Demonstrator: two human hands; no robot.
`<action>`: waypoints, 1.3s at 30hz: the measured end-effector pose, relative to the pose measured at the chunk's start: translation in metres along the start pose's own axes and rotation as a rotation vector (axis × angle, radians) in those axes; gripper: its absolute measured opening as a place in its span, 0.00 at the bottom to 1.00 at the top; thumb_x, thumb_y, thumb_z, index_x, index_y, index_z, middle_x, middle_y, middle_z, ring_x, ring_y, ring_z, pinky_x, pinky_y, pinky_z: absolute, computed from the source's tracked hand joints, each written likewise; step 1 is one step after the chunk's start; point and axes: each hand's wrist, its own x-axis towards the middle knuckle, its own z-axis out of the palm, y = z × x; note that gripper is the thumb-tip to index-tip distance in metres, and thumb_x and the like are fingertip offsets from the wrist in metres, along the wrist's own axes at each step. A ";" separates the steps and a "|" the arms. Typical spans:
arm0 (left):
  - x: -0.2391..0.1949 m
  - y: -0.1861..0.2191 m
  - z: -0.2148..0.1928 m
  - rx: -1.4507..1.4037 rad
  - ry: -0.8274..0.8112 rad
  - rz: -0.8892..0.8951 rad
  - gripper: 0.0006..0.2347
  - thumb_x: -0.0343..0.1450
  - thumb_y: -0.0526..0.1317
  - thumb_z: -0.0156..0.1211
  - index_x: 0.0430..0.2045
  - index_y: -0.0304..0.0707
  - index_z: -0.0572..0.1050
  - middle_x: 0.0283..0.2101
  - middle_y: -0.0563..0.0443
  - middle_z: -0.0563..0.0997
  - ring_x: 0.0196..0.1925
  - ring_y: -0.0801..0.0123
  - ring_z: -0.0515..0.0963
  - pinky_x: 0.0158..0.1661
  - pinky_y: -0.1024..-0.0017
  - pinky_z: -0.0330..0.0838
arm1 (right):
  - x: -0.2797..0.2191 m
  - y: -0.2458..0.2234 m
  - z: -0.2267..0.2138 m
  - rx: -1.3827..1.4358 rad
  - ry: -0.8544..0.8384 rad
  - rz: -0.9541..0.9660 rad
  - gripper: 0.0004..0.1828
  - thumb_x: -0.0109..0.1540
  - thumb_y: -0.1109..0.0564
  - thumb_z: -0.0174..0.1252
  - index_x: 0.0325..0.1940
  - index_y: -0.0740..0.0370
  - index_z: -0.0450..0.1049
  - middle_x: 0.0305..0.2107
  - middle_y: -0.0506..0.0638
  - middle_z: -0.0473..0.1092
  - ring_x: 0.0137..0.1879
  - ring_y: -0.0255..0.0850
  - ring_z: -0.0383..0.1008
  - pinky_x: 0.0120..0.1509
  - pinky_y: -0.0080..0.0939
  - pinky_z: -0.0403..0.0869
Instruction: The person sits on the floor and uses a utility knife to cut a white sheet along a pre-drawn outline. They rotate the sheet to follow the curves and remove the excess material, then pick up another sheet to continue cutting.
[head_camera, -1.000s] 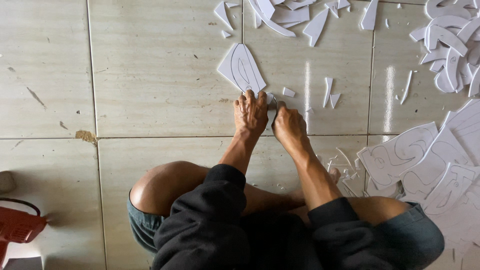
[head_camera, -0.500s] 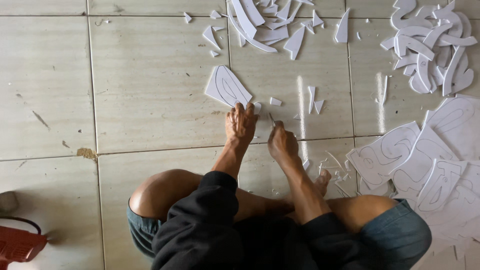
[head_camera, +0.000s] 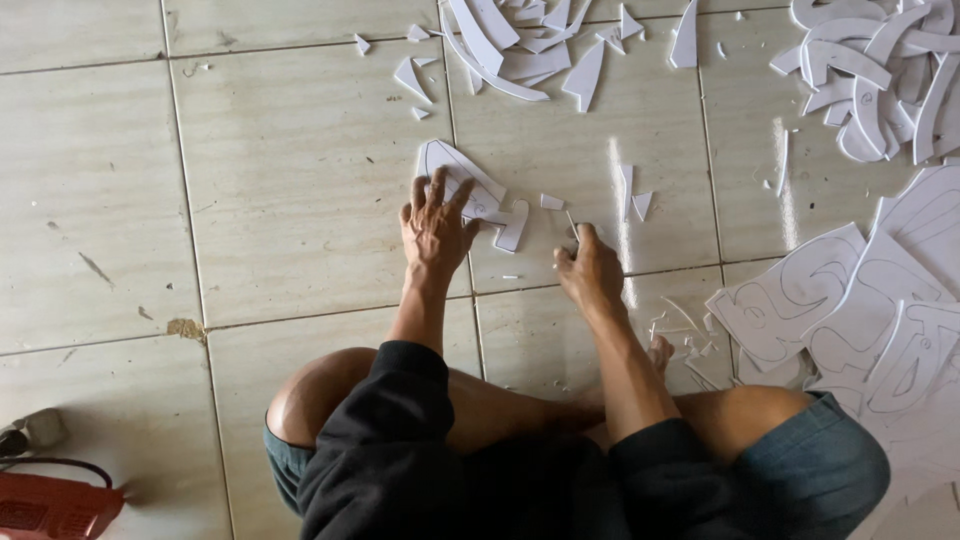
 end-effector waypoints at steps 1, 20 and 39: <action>0.002 0.002 -0.002 0.045 0.022 -0.051 0.22 0.68 0.45 0.69 0.59 0.59 0.74 0.70 0.43 0.65 0.69 0.49 0.64 0.56 0.48 0.72 | -0.001 -0.005 -0.008 0.050 0.059 -0.006 0.15 0.66 0.50 0.55 0.54 0.57 0.70 0.38 0.66 0.78 0.50 0.66 0.79 0.53 0.68 0.77; 0.006 0.012 0.030 0.073 -0.001 0.136 0.19 0.71 0.47 0.64 0.57 0.65 0.73 0.68 0.50 0.68 0.72 0.46 0.61 0.63 0.38 0.60 | -0.017 -0.024 0.026 0.036 0.077 -0.229 0.17 0.72 0.52 0.40 0.60 0.54 0.69 0.34 0.69 0.78 0.44 0.68 0.80 0.49 0.67 0.79; 0.006 0.018 0.034 0.002 0.019 0.006 0.19 0.68 0.46 0.66 0.56 0.63 0.75 0.64 0.54 0.68 0.66 0.55 0.61 0.56 0.49 0.65 | -0.003 -0.035 0.023 -0.186 0.065 -0.309 0.18 0.71 0.53 0.43 0.64 0.56 0.68 0.38 0.70 0.78 0.46 0.69 0.80 0.48 0.71 0.77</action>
